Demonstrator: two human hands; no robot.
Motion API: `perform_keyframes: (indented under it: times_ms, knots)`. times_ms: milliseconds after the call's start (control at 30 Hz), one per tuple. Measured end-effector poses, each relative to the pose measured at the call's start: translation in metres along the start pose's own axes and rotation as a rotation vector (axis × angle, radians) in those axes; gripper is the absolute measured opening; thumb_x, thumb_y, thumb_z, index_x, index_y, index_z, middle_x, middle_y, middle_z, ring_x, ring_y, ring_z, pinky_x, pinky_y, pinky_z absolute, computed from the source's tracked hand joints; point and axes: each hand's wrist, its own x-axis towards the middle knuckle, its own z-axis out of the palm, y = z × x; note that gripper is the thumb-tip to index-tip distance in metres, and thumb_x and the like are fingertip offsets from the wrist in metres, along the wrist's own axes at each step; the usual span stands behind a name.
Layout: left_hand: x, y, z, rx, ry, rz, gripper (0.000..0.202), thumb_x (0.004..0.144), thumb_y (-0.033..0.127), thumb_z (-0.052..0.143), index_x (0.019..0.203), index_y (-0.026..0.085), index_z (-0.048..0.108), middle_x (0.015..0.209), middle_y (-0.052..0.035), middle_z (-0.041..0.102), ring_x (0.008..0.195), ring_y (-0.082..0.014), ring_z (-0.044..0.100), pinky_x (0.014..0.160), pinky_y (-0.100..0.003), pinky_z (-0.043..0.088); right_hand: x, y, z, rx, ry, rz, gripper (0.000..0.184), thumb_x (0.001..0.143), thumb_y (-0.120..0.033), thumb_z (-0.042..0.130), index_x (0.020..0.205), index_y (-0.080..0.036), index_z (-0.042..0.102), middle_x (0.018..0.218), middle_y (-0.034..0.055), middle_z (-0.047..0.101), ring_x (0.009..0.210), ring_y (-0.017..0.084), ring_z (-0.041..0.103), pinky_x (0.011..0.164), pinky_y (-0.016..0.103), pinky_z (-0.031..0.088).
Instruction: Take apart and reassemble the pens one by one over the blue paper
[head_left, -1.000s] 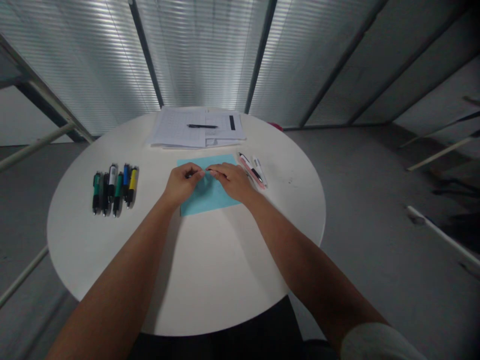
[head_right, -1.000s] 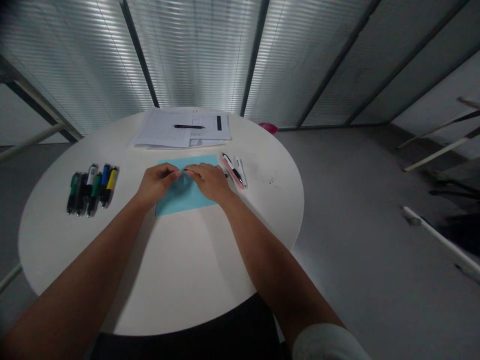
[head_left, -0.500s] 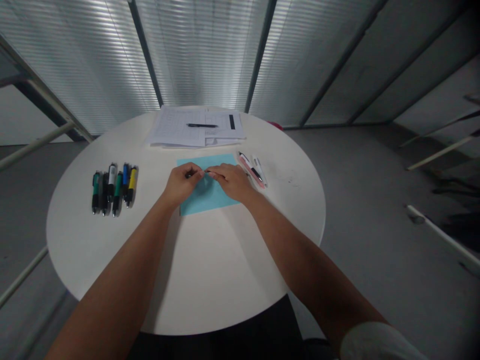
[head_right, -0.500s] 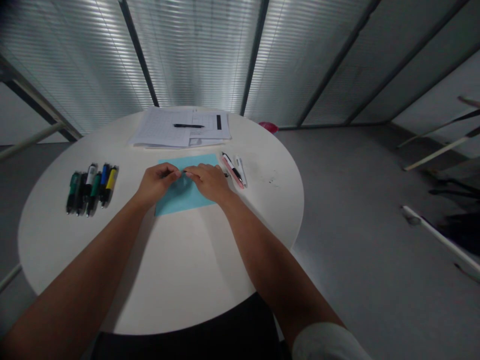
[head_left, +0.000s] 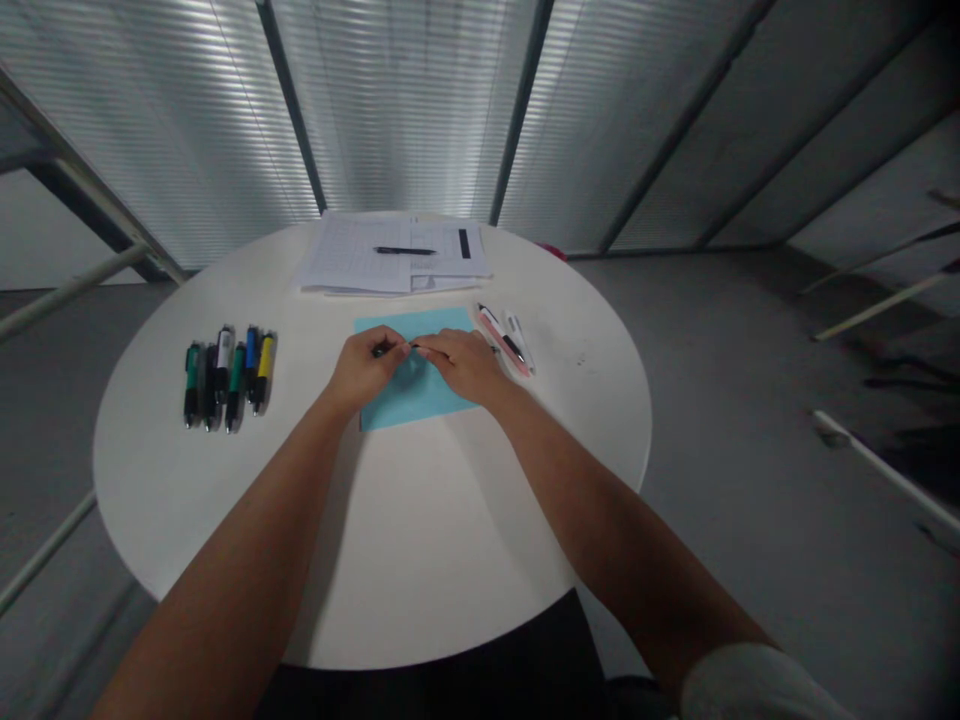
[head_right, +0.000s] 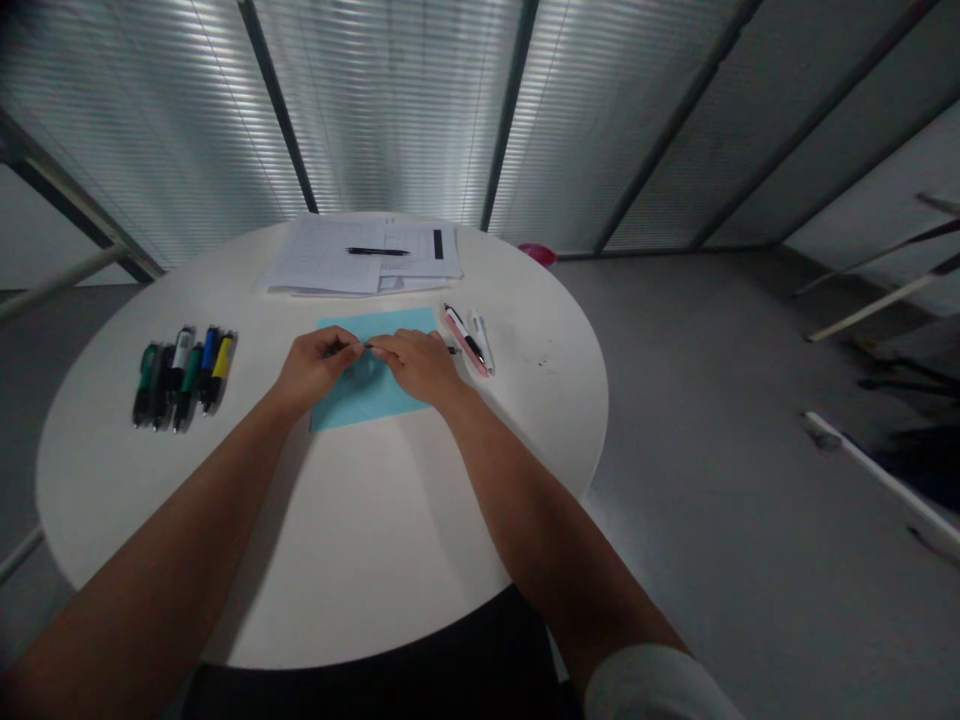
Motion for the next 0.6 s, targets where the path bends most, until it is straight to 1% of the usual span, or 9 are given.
perform_keyframes:
  times_ms: [200,433,600]
  knots:
    - [-0.0003,-0.0008,0.0005,0.037,-0.013,0.019,0.020,0.076,0.036,0.061,0.070,0.017,0.063,0.066,-0.0009,0.060,0.066,-0.0151,0.053,0.066,-0.029,0.041,-0.0008,-0.0028,-0.0047,-0.058,-0.048,-0.012,0.038,0.103,-0.044,0.038,0.124,-0.032,0.067,0.102,0.0053,0.070,0.099,0.022,0.058,0.081,0.033,0.031]
    - [0.0002,-0.0031,0.0001,-0.013,-0.024,-0.014,0.021,0.077,0.036,0.060,0.069,0.017,0.063,0.062,0.0002,0.056,0.063,-0.0143,0.049,0.063,-0.029,0.038,-0.0016,-0.0042,-0.0047,-0.057,-0.035,-0.012,0.037,0.103,-0.044,0.039,0.125,-0.034,0.067,0.101,0.0048,0.070,0.098,0.021,0.059,0.080,0.033,0.031]
    - [0.0006,-0.0060,0.0005,-0.051,-0.026,-0.027,0.022,0.078,0.037,0.061,0.070,0.017,0.063,0.064,-0.0002,0.057,0.064,-0.0144,0.049,0.064,-0.030,0.037,-0.0008,-0.0029,-0.0033,-0.049,-0.022,-0.007,0.037,0.102,-0.043,0.040,0.126,-0.034,0.067,0.100,0.0044,0.070,0.097,0.021,0.059,0.081,0.033,0.032]
